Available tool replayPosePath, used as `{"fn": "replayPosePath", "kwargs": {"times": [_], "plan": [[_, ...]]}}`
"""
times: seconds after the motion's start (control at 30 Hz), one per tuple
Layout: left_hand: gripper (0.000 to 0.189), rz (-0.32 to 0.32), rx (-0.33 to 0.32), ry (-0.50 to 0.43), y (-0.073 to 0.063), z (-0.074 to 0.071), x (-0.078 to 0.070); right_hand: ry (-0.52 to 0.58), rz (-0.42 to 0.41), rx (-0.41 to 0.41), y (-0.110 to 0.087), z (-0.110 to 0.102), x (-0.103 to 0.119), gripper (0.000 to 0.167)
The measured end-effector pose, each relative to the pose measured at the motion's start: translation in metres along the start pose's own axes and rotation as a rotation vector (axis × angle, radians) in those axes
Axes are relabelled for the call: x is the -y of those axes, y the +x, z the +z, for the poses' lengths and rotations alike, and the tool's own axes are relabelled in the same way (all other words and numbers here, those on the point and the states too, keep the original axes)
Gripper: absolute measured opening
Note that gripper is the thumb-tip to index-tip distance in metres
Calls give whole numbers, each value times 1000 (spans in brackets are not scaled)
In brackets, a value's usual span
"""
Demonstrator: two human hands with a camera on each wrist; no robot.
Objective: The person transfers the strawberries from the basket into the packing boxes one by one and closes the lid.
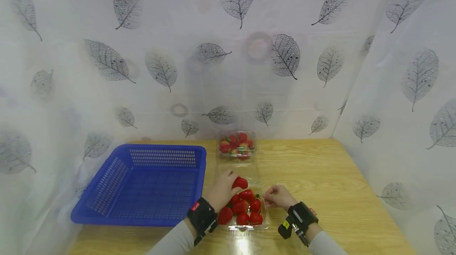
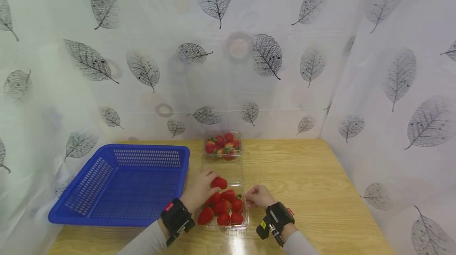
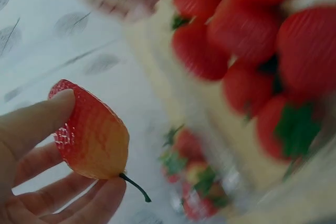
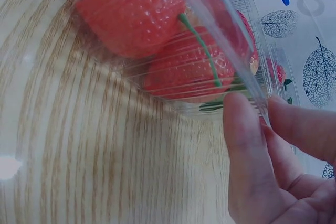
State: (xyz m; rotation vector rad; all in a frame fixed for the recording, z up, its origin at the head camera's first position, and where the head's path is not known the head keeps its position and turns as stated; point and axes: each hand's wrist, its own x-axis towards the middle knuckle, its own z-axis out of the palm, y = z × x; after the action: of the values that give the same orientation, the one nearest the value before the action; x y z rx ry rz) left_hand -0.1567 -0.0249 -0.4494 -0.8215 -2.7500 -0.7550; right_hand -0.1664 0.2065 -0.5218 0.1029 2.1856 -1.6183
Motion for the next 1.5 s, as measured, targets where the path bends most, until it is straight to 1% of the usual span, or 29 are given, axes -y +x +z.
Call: {"fn": "replayPosePath", "kwargs": {"times": [0.07,0.13,0.17,0.27,0.37,0.4,0.53,0.67,0.83,0.97,1.03,1.07,1.13,1.23,1.27,1.33,1.4,1.5], "plan": [[33,-38,22,16,-7,10,-4,1,0,1,0,0,-1,9],[31,-60,43,34,-13,20,-6,5,-2,5,1,0,-1,8],[31,-83,64,36,-16,24,-7,8,-6,9,1,0,-2,8],[33,-111,98,41,-24,32,-9,18,-12,19,2,-1,-3,8],[36,-131,106,47,-31,40,-8,15,-9,17,1,-1,-4,8],[37,-128,100,51,-34,43,-7,14,-7,15,1,0,-3,8],[33,-137,92,74,-42,53,-4,16,-12,17,0,0,-4,8],[31,-158,108,83,-46,59,-3,26,-22,27,0,0,-5,8],[32,-201,127,83,-46,63,-3,14,-26,28,-1,0,-5,8],[34,-191,124,70,-45,64,0,-1,-39,19,-3,0,-2,10],[37,-174,101,42,-45,62,1,2,-46,17,-4,1,-1,10],[37,-159,71,24,-45,60,1,6,-48,18,-4,1,0,9],[37,-150,-7,-10,-45,58,3,10,-52,20,-4,1,0,9],[32,-166,-161,-56,-47,53,6,14,-55,24,-4,1,0,8],[31,-183,-207,-59,-49,52,8,14,-55,24,-4,1,0,8],[32,-247,-261,-58,-53,49,9,18,-54,26,-3,1,0,8],[35,-314,-282,-40,-58,49,11,20,-51,31,-3,1,0,8],[35,-377,-296,-24,-68,50,13,16,-45,32,-2,0,0,9]]}}
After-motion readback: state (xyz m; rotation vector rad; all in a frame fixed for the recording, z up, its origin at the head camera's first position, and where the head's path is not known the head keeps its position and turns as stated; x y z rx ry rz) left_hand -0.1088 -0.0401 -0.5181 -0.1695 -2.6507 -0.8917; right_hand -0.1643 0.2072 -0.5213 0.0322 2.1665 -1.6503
